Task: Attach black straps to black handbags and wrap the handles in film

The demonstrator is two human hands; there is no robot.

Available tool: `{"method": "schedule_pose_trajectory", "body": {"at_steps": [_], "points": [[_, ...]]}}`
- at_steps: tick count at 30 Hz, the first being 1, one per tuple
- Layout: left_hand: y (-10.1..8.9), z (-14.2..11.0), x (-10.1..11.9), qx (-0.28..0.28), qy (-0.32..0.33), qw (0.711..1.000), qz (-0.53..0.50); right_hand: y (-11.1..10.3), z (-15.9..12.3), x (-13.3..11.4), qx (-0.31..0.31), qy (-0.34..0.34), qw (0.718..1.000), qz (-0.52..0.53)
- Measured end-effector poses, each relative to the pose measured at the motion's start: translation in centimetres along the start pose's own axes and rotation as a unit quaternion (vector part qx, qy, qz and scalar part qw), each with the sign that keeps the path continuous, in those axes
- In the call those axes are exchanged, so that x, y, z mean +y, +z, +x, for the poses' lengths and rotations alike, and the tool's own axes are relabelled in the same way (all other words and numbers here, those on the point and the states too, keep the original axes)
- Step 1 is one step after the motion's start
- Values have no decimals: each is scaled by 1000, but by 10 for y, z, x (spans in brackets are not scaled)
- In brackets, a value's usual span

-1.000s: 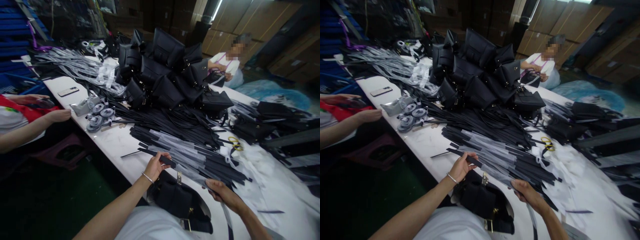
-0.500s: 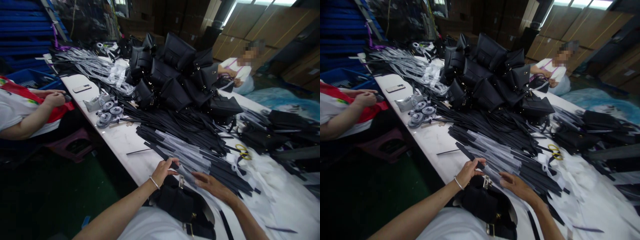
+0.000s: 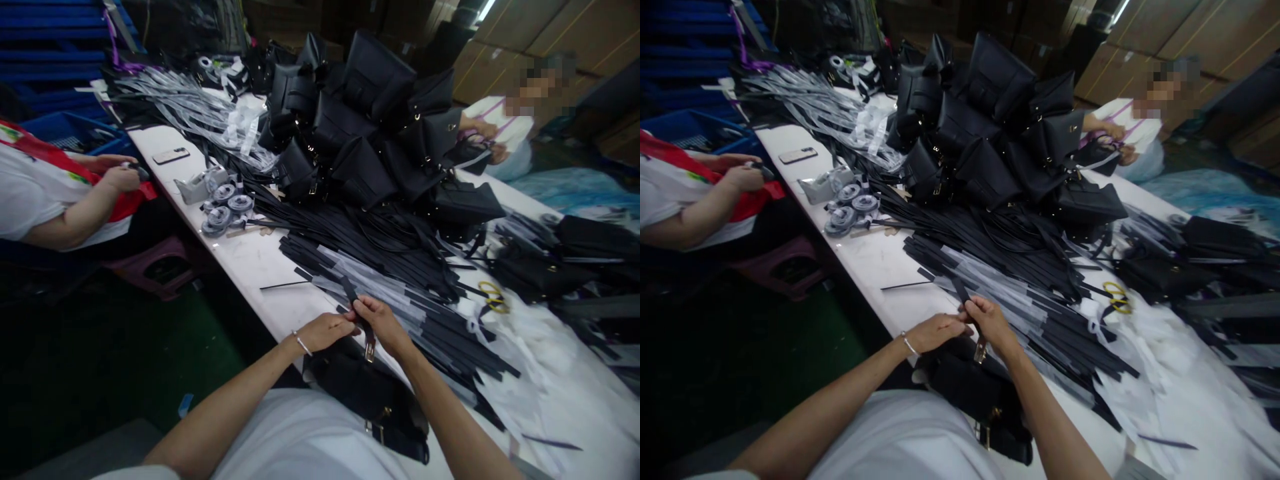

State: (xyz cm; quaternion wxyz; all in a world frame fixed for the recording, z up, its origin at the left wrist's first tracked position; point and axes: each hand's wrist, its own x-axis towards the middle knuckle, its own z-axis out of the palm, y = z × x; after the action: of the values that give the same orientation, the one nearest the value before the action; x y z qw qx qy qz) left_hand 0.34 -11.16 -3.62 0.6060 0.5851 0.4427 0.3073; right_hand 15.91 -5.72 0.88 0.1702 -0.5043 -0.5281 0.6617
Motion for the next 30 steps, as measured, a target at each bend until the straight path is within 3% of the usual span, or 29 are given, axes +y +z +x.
{"method": "schedule_pose_trajectory", "body": {"at_steps": [3,6,10,13,18,24,30], "points": [[-19,-23,-2,2,14,1000,-11,-15,-7,15,-8,55,998,-16],[-30,-43,-5,18,29,999,-15,-23,-13,25,-78,109,988,-80],[-27,-52,-8,42,9,999,17,-28,-21,23,-163,125,974,-98],[-22,-47,-9,53,-6,998,25,-31,-24,16,-183,134,971,-79],[-21,-40,-12,38,7,999,4,-30,-29,11,-161,143,975,-55],[-18,-38,-11,116,-14,989,91,-14,-35,11,-85,156,971,-162],[-15,-39,-6,114,42,987,102,2,-40,13,-46,93,985,-135]]}}
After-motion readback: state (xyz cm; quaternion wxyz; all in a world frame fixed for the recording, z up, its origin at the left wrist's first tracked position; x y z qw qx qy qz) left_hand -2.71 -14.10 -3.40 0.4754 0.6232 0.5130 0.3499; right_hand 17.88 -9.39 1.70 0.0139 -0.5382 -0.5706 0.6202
